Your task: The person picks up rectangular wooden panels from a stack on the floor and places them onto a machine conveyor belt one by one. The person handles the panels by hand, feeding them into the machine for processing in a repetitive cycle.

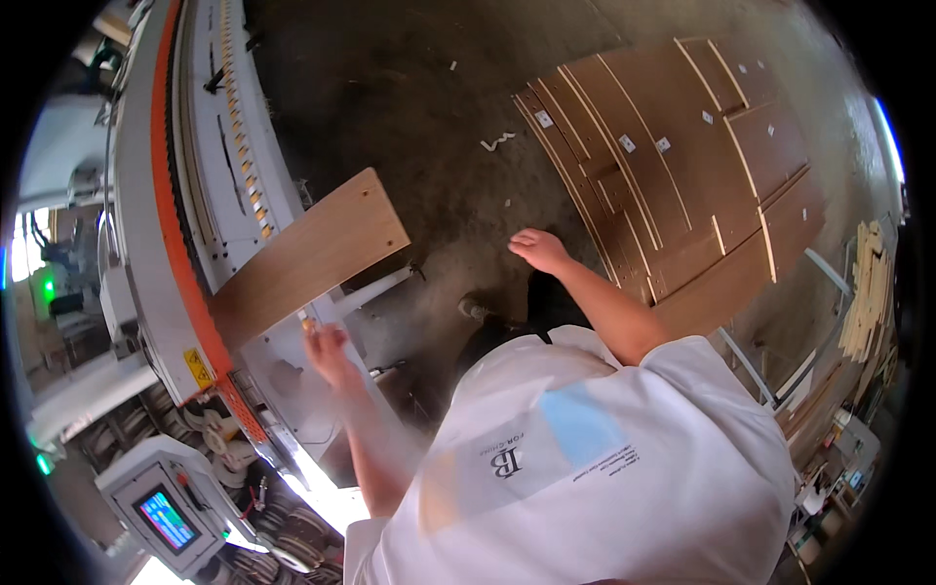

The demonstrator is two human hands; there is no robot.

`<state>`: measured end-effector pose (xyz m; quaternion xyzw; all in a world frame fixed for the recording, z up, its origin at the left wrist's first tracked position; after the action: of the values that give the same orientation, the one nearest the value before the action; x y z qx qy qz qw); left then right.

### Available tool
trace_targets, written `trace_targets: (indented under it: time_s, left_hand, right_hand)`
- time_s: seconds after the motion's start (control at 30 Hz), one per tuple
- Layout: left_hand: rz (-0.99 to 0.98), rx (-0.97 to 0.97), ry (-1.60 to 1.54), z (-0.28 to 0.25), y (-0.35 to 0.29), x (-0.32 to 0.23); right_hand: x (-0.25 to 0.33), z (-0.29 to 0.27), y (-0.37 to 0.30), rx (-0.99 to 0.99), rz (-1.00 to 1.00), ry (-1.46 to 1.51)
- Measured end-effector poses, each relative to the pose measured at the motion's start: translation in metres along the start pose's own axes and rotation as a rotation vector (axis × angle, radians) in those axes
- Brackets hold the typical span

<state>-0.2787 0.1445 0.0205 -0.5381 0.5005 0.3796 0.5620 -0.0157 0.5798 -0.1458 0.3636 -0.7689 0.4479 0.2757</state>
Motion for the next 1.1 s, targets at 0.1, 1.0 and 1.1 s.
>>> trace_targets:
  time_s: [0.1, 1.0, 1.1]
  left_hand:
    - [-0.261, 0.28, -0.006, 0.103, -0.052, 0.049]
    - [-0.978, 0.752, 0.561, 0.3, -0.212, 0.196]
    - [-0.97, 0.706, 0.449, 0.308, -0.21, 0.187]
  right_hand:
    - [-0.084, -0.043, -0.009, 0.022, 0.135, 0.002]
    - [-0.351, -0.324, 0.118, -0.463, 0.657, -0.561]
    - [-0.346, -0.339, 0.091, -0.476, 0.592, -0.565]
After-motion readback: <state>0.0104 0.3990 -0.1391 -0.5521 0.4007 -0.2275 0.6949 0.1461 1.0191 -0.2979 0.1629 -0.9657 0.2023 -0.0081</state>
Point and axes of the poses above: each hand's wrist, its own y-axis towards the middle knuckle, its own z-axis out of the palm, x = y × z, the point moved 8 cm from there along y, towards the middle knuckle, and after that the axes turned 8 degrees about x, right-handed, at the moved point
